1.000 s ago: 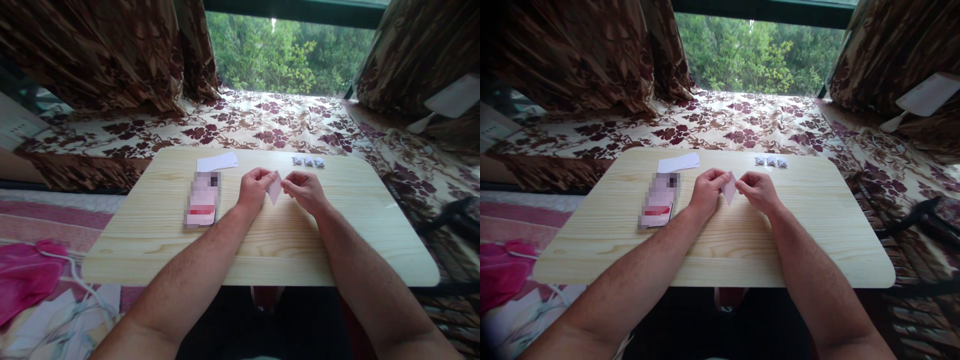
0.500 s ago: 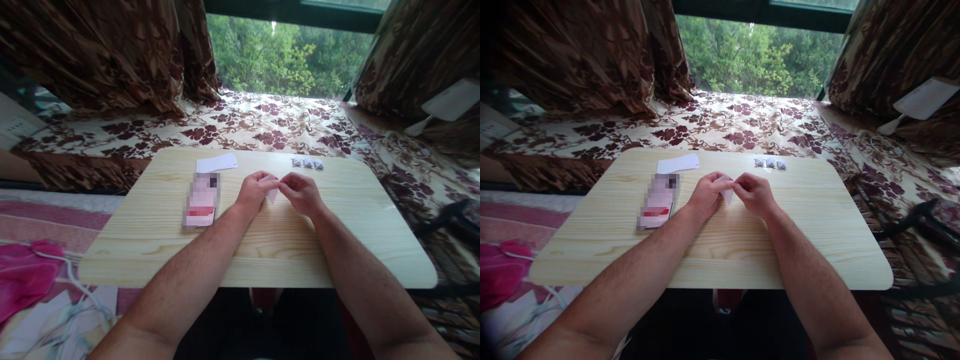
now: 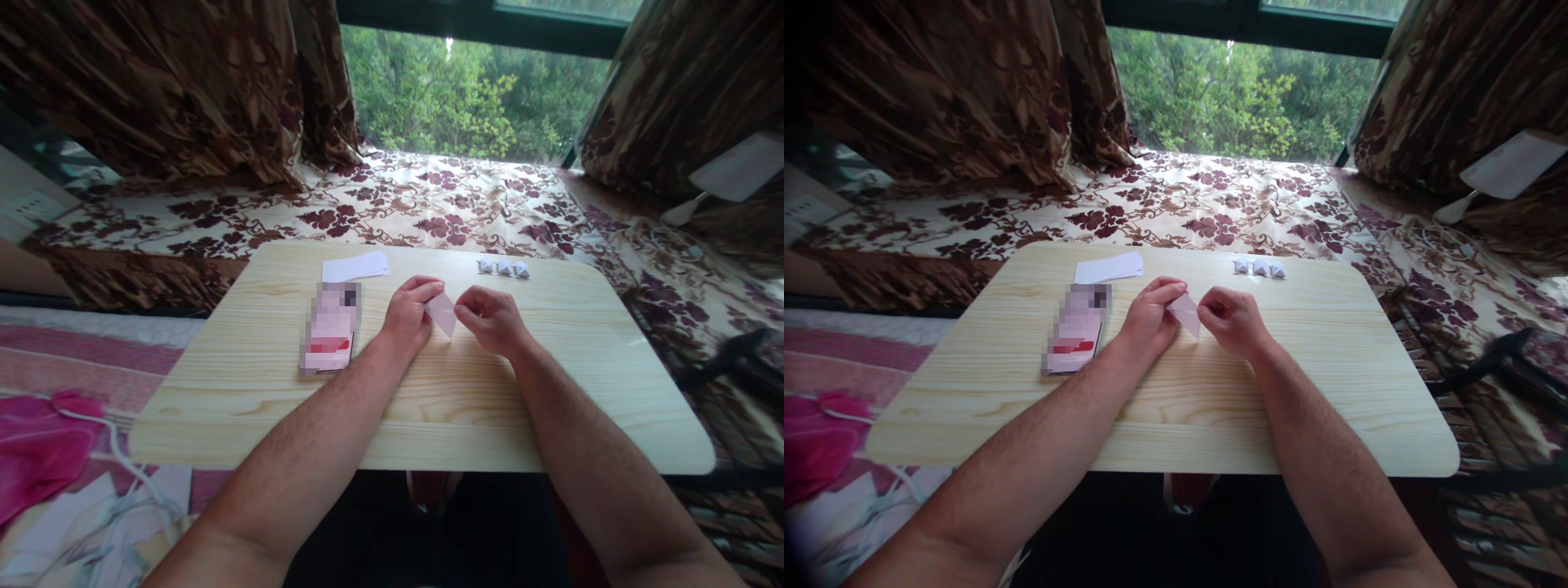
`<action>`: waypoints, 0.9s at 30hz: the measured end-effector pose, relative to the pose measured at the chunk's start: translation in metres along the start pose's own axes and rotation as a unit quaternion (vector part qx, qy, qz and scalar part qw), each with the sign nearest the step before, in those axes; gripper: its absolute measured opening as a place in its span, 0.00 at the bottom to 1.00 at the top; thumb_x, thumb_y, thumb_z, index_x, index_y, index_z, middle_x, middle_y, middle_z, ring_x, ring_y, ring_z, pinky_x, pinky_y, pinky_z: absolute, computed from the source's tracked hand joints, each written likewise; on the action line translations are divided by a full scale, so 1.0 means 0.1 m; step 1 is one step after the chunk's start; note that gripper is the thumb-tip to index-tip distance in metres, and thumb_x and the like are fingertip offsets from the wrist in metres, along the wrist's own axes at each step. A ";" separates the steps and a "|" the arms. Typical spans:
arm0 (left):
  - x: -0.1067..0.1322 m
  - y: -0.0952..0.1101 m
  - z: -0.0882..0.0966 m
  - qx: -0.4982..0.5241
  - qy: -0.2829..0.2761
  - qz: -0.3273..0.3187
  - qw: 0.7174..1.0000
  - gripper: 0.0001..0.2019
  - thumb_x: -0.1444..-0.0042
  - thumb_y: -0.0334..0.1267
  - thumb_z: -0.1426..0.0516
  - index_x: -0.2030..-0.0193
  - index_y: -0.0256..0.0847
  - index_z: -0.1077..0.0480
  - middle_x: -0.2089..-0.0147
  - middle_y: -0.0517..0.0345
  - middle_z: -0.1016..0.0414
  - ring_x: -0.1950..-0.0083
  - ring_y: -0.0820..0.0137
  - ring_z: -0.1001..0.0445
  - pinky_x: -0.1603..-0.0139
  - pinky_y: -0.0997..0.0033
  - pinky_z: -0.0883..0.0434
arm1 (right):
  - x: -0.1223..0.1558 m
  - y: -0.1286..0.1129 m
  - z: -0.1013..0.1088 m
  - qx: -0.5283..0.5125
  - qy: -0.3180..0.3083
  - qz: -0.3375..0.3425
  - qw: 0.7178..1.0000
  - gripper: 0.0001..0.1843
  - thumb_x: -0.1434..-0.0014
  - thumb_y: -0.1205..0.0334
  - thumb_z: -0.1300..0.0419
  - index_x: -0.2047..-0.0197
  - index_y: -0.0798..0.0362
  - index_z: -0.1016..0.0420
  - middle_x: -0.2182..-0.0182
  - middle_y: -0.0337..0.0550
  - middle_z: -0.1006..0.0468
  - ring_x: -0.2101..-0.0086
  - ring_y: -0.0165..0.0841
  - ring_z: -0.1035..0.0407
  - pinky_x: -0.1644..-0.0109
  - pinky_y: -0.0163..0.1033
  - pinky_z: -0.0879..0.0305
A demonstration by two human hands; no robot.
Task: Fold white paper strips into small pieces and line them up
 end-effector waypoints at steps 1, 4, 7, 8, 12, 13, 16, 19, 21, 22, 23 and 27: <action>-0.02 0.03 0.05 0.012 0.016 -0.009 1.000 0.11 0.63 0.33 0.32 0.73 0.38 0.28 0.73 0.63 0.28 0.72 0.78 0.32 0.69 0.75 0.37 | 0.00 0.01 0.00 0.002 -0.001 -0.001 1.000 0.07 0.44 0.61 0.39 0.72 0.54 0.26 0.80 0.35 0.31 0.77 0.26 0.43 0.74 0.35 0.48; -0.03 0.07 0.05 0.010 0.001 -0.017 1.000 0.11 0.58 0.38 0.31 0.71 0.38 0.28 0.69 0.61 0.26 0.70 0.77 0.31 0.68 0.75 0.36 | 0.00 0.04 0.01 -0.027 0.012 -0.011 0.999 0.07 0.45 0.61 0.39 0.73 0.54 0.27 0.80 0.34 0.33 0.78 0.25 0.44 0.74 0.34 0.49; 0.00 0.06 -0.03 -0.055 -0.037 -0.025 0.997 0.14 0.57 0.43 0.31 0.72 0.38 0.28 0.73 0.62 0.29 0.72 0.76 0.33 0.70 0.75 0.37 | -0.01 0.08 0.01 -0.057 0.022 -0.022 0.998 0.08 0.47 0.62 0.38 0.75 0.54 0.29 0.81 0.34 0.33 0.78 0.25 0.44 0.75 0.34 0.51; 0.02 0.06 -0.03 -0.082 -0.038 -0.037 0.995 0.14 0.59 0.43 0.30 0.72 0.37 0.27 0.74 0.63 0.29 0.73 0.76 0.34 0.70 0.75 0.38 | -0.01 0.09 0.00 -0.063 0.021 -0.027 0.997 0.08 0.47 0.62 0.38 0.75 0.54 0.29 0.81 0.34 0.33 0.79 0.25 0.45 0.75 0.34 0.52; 0.06 0.07 -0.07 -0.164 -0.041 -0.075 0.983 0.12 0.56 0.43 0.31 0.72 0.37 0.26 0.75 0.62 0.30 0.73 0.76 0.35 0.71 0.74 0.39 | -0.01 0.12 -0.01 -0.086 0.019 -0.036 0.995 0.06 0.48 0.62 0.37 0.73 0.55 0.27 0.80 0.35 0.31 0.78 0.26 0.43 0.75 0.34 0.49; 0.07 0.08 -0.08 -0.181 -0.041 -0.085 0.979 0.12 0.55 0.43 0.32 0.72 0.37 0.26 0.75 0.62 0.30 0.73 0.76 0.36 0.71 0.74 0.39 | -0.01 0.13 -0.01 -0.089 0.023 -0.034 0.995 0.06 0.48 0.62 0.37 0.72 0.55 0.26 0.79 0.36 0.30 0.77 0.26 0.42 0.74 0.35 0.48; 0.10 0.11 -0.12 -0.227 -0.053 -0.106 0.967 0.11 0.54 0.42 0.32 0.73 0.37 0.27 0.76 0.62 0.31 0.73 0.76 0.36 0.71 0.74 0.39 | -0.01 0.14 0.01 -0.082 0.045 -0.026 0.995 0.05 0.48 0.62 0.37 0.72 0.54 0.27 0.78 0.36 0.29 0.76 0.27 0.41 0.73 0.35 0.45; 0.12 0.11 -0.17 -0.261 -0.075 -0.116 0.955 0.11 0.53 0.42 0.33 0.73 0.37 0.26 0.75 0.62 0.30 0.73 0.75 0.36 0.72 0.74 0.40 | 0.00 0.14 0.03 -0.066 0.058 -0.022 0.996 0.06 0.49 0.63 0.38 0.75 0.54 0.29 0.80 0.35 0.32 0.78 0.26 0.43 0.74 0.34 0.47; 0.13 0.12 -0.19 -0.274 -0.073 -0.124 0.951 0.11 0.53 0.42 0.33 0.73 0.37 0.26 0.75 0.61 0.30 0.73 0.75 0.37 0.72 0.74 0.40 | 0.00 0.12 0.04 -0.051 0.061 -0.020 0.997 0.05 0.50 0.65 0.39 0.76 0.54 0.29 0.81 0.34 0.34 0.78 0.25 0.44 0.75 0.34 0.49; 0.14 0.12 -0.18 -0.279 -0.065 -0.129 0.949 0.11 0.53 0.42 0.33 0.73 0.37 0.27 0.76 0.61 0.31 0.73 0.75 0.37 0.72 0.74 0.40 | 0.00 0.11 0.04 -0.043 0.061 -0.019 0.997 0.05 0.50 0.65 0.39 0.76 0.54 0.29 0.81 0.34 0.34 0.78 0.25 0.45 0.75 0.34 0.50; 0.15 0.13 -0.18 -0.282 -0.055 -0.132 0.949 0.10 0.52 0.41 0.34 0.73 0.37 0.27 0.76 0.61 0.31 0.74 0.75 0.37 0.72 0.74 0.40 | 0.00 0.09 0.04 -0.037 0.061 -0.018 0.997 0.04 0.50 0.66 0.40 0.76 0.54 0.29 0.81 0.34 0.35 0.78 0.25 0.45 0.75 0.34 0.51; 0.19 0.10 -0.16 -0.273 -0.017 -0.133 0.952 0.08 0.51 0.39 0.35 0.74 0.38 0.27 0.77 0.62 0.32 0.74 0.75 0.37 0.73 0.74 0.41 | -0.01 0.06 0.05 -0.027 0.060 -0.019 0.998 0.04 0.50 0.65 0.40 0.76 0.54 0.29 0.81 0.34 0.34 0.78 0.25 0.45 0.75 0.34 0.51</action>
Point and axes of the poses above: each hand's wrist, its own x-axis away from the middle knuckle, its own z-axis out of the back of the hand, y = z × x, the point moved 9 cm from there along -x, towards the middle knuckle
